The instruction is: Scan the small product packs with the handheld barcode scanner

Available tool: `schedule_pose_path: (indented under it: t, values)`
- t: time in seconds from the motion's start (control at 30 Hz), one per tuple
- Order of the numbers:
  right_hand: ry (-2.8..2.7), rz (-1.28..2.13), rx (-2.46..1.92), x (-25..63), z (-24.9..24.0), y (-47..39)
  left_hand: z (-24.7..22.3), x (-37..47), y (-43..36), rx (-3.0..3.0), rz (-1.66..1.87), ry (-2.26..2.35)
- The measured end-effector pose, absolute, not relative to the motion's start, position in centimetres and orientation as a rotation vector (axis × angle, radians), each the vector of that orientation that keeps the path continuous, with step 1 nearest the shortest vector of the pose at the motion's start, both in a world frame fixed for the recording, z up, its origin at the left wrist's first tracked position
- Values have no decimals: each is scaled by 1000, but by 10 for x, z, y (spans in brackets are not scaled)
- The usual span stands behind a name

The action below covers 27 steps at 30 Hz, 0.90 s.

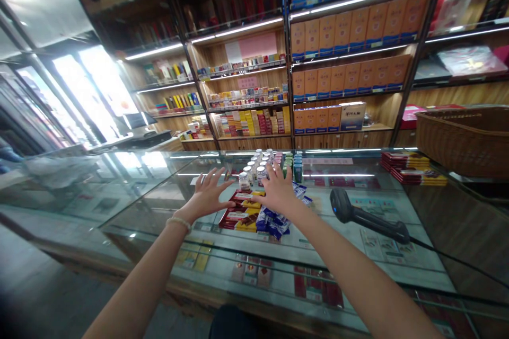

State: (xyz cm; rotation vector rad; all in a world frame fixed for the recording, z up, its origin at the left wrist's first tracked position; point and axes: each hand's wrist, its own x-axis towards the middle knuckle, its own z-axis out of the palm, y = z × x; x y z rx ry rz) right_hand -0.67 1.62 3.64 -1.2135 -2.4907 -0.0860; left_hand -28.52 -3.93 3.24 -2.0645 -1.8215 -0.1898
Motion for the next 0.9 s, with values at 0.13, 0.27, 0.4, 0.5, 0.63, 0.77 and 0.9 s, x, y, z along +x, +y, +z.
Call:
schedule_pose_path:
  t: [0.13,0.27,0.4,0.5,0.63,0.77,0.9]
  values:
    - [-2583,-28,-1213,-12,34,23,40,-284,-34,-2112,-82,-1890]
    - [-2686,0,-1192,-16,33,25,47,-282,-28,-2159,11,-1976]
    - [-2740,9,-1192,-18,33,27,52,-281,-22,-2216,104,-1999]
    - [-2772,43,-1192,-18,32,31,53,-282,-18,-2249,162,-2006]
    - [-2765,42,-1162,-19,27,35,50,-285,-14,-2284,126,-1968]
    - [-2735,-3,-1149,-19,23,37,45,-292,-10,-2311,34,-1869]
    - [-2715,-33,-1113,-20,23,36,42,-294,-8,-2302,-34,-1795]
